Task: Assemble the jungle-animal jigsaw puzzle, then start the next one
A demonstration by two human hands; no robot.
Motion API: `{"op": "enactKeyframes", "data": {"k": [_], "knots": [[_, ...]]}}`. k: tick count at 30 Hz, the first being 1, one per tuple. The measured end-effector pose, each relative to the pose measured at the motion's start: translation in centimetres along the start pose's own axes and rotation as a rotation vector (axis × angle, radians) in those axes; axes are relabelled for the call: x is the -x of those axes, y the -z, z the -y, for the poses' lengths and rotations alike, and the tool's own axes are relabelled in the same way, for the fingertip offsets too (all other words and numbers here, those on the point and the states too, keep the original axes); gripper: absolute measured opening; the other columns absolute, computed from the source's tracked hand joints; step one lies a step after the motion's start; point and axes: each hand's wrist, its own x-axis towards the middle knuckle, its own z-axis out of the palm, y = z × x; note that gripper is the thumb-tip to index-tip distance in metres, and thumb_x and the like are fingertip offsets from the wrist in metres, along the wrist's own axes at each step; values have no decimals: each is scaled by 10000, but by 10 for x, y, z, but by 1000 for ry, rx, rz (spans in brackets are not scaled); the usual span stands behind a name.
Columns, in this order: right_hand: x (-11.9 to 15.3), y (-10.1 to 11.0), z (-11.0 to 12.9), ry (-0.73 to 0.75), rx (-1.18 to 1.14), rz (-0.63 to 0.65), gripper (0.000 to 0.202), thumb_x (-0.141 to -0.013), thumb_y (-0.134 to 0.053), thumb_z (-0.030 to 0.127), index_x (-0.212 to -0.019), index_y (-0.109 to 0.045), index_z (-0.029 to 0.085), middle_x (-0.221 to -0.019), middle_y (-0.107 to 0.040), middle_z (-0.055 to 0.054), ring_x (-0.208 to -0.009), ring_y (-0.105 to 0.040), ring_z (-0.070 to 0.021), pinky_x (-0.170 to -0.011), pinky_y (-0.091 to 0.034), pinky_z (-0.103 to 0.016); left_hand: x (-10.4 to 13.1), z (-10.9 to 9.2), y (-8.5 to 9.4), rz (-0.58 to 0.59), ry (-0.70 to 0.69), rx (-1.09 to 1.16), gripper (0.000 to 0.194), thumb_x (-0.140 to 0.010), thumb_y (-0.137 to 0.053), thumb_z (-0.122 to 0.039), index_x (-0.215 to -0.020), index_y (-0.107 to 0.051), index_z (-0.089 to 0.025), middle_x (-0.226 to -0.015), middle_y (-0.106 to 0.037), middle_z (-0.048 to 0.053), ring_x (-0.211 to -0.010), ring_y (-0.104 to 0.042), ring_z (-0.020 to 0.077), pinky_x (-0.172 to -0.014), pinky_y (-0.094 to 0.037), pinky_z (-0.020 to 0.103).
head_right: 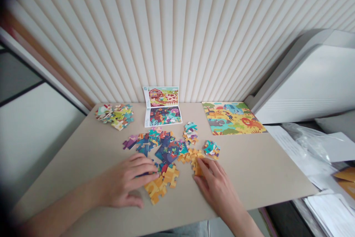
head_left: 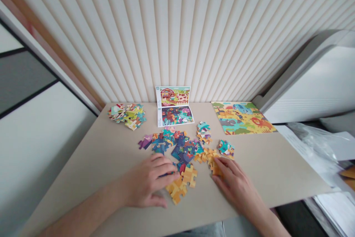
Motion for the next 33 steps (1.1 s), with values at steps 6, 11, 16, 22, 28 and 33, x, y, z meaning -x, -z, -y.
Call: {"op": "enactKeyframes", "data": {"k": [6,11,16,22,28,33], "knots": [[-5,2,0,39,-20,20,540,-1045,-611,394,-1567,-509,305,-1401,-669,-110,-1275,-659,-299,-1082,-579,-458,-13,-16,-29,-24,-61,-79,440,-951,-744,-498,-1259,-683,-190,-1227,-747,88,-1080,-667,239,-1054,-485,432],[-26,1,-6,-6,5,84,656,-1030,-625,431,-1638,-401,328,-1564,-562,-104,-1399,-554,-345,-1143,-494,-569,-16,-22,-33,-87,-148,-259,350,-988,-704,-380,-1246,-697,-143,-1151,-760,124,-1025,-694,251,-992,-538,461],[-49,-7,-8,-81,-167,106,786,-920,-748,349,-1631,-418,287,-1465,-625,-127,-1341,-594,-328,-1143,-485,-532,-23,-32,-28,-133,-218,-331,293,-1004,-609,-199,-1285,-678,-154,-1064,-775,137,-962,-730,255,-882,-593,447],[-61,6,-5,-202,-393,94,449,-892,-743,298,-1334,-667,267,-1220,-706,-71,-1106,-699,-273,-990,-574,-439,-16,-4,-23,-348,192,-56,420,-1054,-479,-115,-1469,-530,-155,-1019,-775,97,-915,-736,195,-853,-600,340],[-52,12,-6,-24,-227,-57,407,-1038,-435,188,-1357,-669,283,-1237,-662,-115,-1167,-649,-267,-1025,-540,-469,-5,28,-33,-430,544,-107,414,-1051,-529,-261,-1464,-548,-243,-1166,-760,94,-1039,-737,249,-953,-587,408],[-38,20,-1,82,17,100,593,-1009,-603,397,-1581,-486,294,-1554,-532,-134,-1426,-498,-358,-1160,-427,-616,-9,22,-26,-388,565,-236,392,-1032,-563,-249,-1423,-581,-212,-1241,-691,138,-1198,-650,311,-1048,-515,503]]}}
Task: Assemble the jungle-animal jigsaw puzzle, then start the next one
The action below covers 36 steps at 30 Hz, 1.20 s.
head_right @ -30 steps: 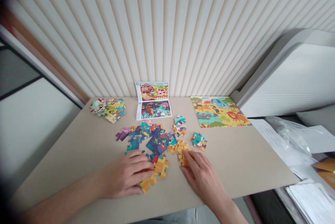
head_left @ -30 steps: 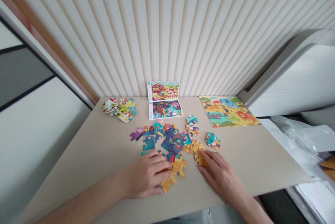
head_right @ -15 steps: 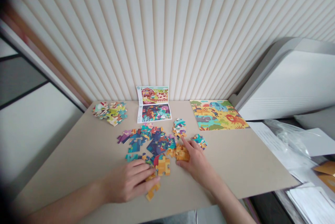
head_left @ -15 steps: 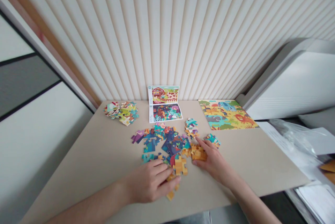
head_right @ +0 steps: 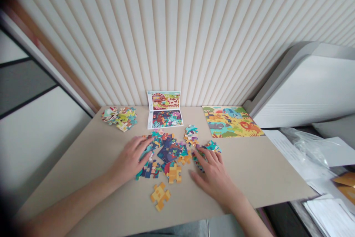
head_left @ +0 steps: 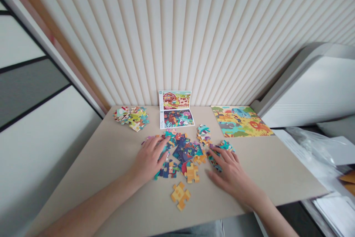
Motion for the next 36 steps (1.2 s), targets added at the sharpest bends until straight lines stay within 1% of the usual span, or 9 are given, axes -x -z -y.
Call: {"op": "enactKeyframes", "data": {"k": [2,4,7,12,16,20,25,31,36], "knots": [[1,2,5,22,17,-12,617,-1007,-624,454,-1589,-476,307,-1623,-473,-123,-1474,-453,-357,-1188,-404,-607,0,-11,10,43,-129,31,316,-1036,-572,-255,-1344,-634,-217,-1238,-678,131,-1204,-630,298,-1065,-483,491],[-2,-2,11,28,37,-63,549,-1021,-613,428,-1549,-529,306,-1623,-481,-120,-1479,-452,-349,-1198,-396,-590,3,-24,18,163,-396,133,283,-1035,-606,-326,-1293,-662,-223,-1194,-697,108,-1142,-636,268,-1047,-470,454],[-9,-15,22,23,75,-100,504,-1020,-627,427,-1496,-585,268,-1552,-559,-136,-1445,-491,-356,-1201,-388,-599,12,-42,23,335,-669,222,530,-957,-690,-576,-1335,-646,-208,-1219,-713,108,-1095,-633,264,-1030,-452,436],[-12,-25,36,-62,51,-167,347,-999,-687,417,-1315,-695,274,-1356,-699,-98,-1335,-589,-337,-1189,-389,-606,20,-51,17,422,-722,192,605,-910,-728,-642,-1297,-652,-183,-1161,-721,86,-1072,-631,252,-971,-459,402],[-14,-23,39,-38,2,-181,121,-1023,-675,342,-1106,-740,282,-1250,-758,-51,-1280,-644,-300,-1218,-343,-623,22,-55,13,327,-791,116,478,-949,-731,-547,-1216,-682,-153,-976,-716,71,-909,-642,232,-840,-491,395],[-17,-22,37,100,47,-176,198,-1056,-622,273,-1232,-710,250,-1250,-777,-70,-1209,-700,-269,-1210,-379,-591,25,-62,13,222,-856,88,258,-1014,-656,-373,-1145,-709,-158,-893,-713,94,-816,-652,218,-758,-510,372],[-13,-14,28,331,142,-190,327,-1056,-504,88,-1296,-691,210,-1224,-788,-91,-1173,-720,-258,-1128,-472,-513,16,-50,17,143,-724,169,138,-1025,-565,-146,-1083,-690,-147,-770,-672,54,-717,-632,187,-731,-519,342],[-18,-16,11,-41,-57,-285,219,-1089,-524,272,-1046,-736,239,-926,-786,-61,-834,-722,-223,-829,-564,-391,-1,-18,10,22,-365,92,196,-1064,-515,-144,-1167,-682,-155,-834,-692,49,-819,-664,200,-762,-527,336],[-16,-20,28,-109,42,-332,230,-1063,-579,326,-1216,-719,227,-1137,-750,-114,-1061,-691,-298,-962,-534,-470,-4,-13,6,59,-203,-20,284,-1061,-539,-176,-1322,-650,-185,-1135,-726,93,-1052,-679,239,-947,-540,409]]}}
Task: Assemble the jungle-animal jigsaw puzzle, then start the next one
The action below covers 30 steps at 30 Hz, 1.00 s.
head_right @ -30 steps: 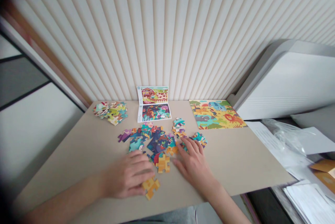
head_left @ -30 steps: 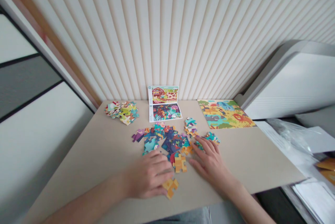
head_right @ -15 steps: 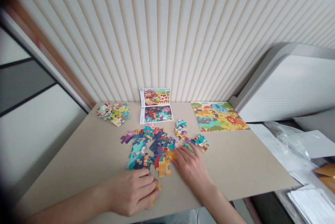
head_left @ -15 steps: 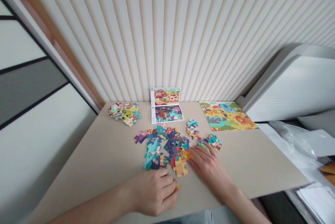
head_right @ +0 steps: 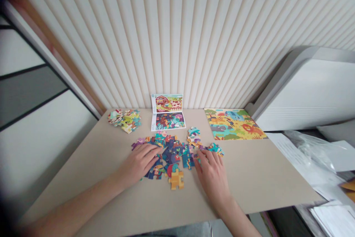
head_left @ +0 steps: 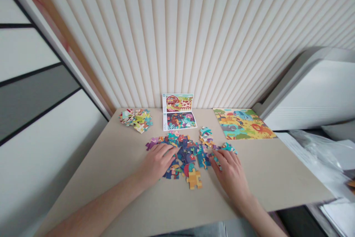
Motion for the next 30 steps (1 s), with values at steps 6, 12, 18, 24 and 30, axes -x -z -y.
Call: {"op": "enactKeyframes", "data": {"k": [6,12,18,24,30], "knots": [[22,7,47,226,-156,237,428,-924,-801,448,-1292,-670,274,-1267,-716,-86,-1135,-670,-292,-971,-531,-448,2,11,5,-18,62,-43,301,-1037,-520,-126,-1287,-671,-201,-1172,-726,90,-1104,-667,254,-1037,-505,456],[27,1,55,488,-16,117,173,-1042,-631,219,-1186,-679,138,-1070,-755,-113,-897,-689,-244,-886,-503,-430,6,29,1,22,72,-13,267,-1058,-493,-170,-1243,-684,-187,-1200,-714,99,-1141,-648,260,-1041,-503,459],[0,1,43,234,-197,140,228,-1078,-557,213,-883,-674,220,-797,-686,-25,-781,-638,-194,-777,-491,-331,4,16,-8,71,-26,102,325,-1067,-498,-201,-1351,-656,-192,-1292,-712,108,-1245,-630,255,-1119,-475,472],[-52,-14,-11,31,1,108,192,-1045,-622,314,-1170,-756,255,-1186,-716,-108,-1105,-663,-287,-989,-533,-439,4,13,-14,126,-37,114,330,-1056,-528,-209,-1359,-659,-200,-1320,-703,108,-1248,-643,266,-1103,-506,475],[-80,-35,-44,92,46,166,359,-1013,-657,347,-1354,-687,235,-1308,-704,-121,-1162,-697,-276,-1022,-570,-424,5,15,-12,121,-39,110,356,-1048,-517,-190,-1383,-637,-188,-1323,-694,114,-1250,-634,268,-1101,-509,482]]}}
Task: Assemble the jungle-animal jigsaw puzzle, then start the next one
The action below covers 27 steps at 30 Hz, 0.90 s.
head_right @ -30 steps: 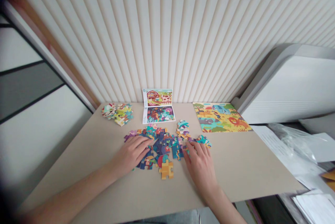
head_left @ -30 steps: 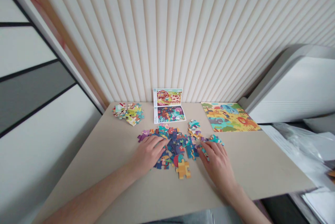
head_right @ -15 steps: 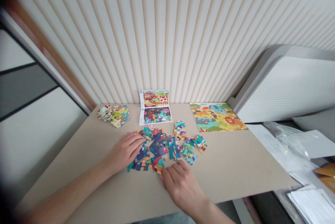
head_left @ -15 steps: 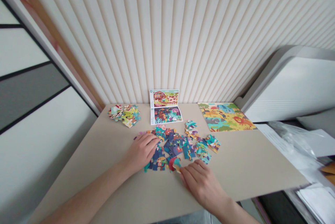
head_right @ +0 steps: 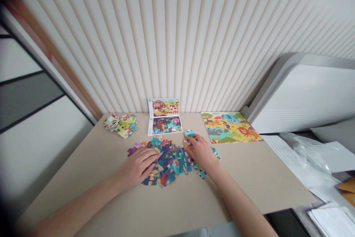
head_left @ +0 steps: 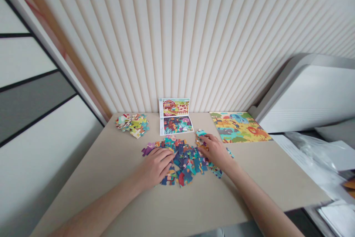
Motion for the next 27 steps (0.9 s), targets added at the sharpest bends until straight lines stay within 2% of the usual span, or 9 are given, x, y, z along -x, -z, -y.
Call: {"op": "enactKeyframes", "data": {"k": [3,8,12,17,21,24,27], "knots": [[0,-4,0,73,9,19,333,-1061,-545,262,-1366,-678,243,-1343,-716,-107,-1185,-710,-271,-1050,-565,-434,0,0,0,0,0,-2,373,-1045,-518,-180,-1402,-627,-187,-1330,-694,111,-1260,-631,265,-1117,-497,481],[13,-1,-1,146,52,-5,483,-1039,-508,152,-1510,-557,243,-1485,-620,-137,-1153,-730,-284,-1017,-595,-433,-2,-1,1,8,-2,-10,378,-1044,-513,-165,-1403,-628,-187,-1336,-700,106,-1264,-636,260,-1141,-477,480],[22,1,-1,155,20,-49,525,-1044,-478,152,-1559,-495,258,-1307,-668,-131,-1053,-747,-252,-885,-645,-363,-2,-3,3,-3,-5,-1,355,-1044,-515,-173,-1374,-646,-181,-1311,-708,113,-1239,-649,261,-1123,-493,477],[24,8,14,64,-314,-178,372,-1097,-437,233,-1422,-614,278,-1208,-700,-91,-1056,-737,-214,-948,-614,-329,-2,-2,2,-3,24,46,372,-1043,-528,-193,-1400,-631,-183,-1309,-703,124,-1246,-640,273,-1125,-495,492],[21,10,37,13,-603,-289,265,-1084,-509,322,-1222,-722,245,-1110,-736,-101,-994,-728,-226,-891,-615,-350,-5,-8,3,-30,129,194,452,-1038,-621,-338,-1468,-580,-205,-1367,-682,133,-1302,-614,292,-1131,-488,484],[20,0,57,-50,-844,-218,264,-1063,-562,415,-1120,-737,227,-1013,-741,-88,-860,-714,-205,-778,-611,-325,-8,-19,6,-65,254,421,478,-993,-692,-481,-1386,-624,-218,-1241,-735,101,-1164,-685,253,-1011,-540,377],[20,-11,74,-206,-1135,-24,315,-1002,-645,526,-1084,-697,226,-875,-724,-39,-684,-683,-173,-623,-586,-290,-10,-29,6,-72,375,588,318,-993,-672,-523,-1011,-703,-206,-884,-733,20,-822,-686,177,-765,-519,276]]}}
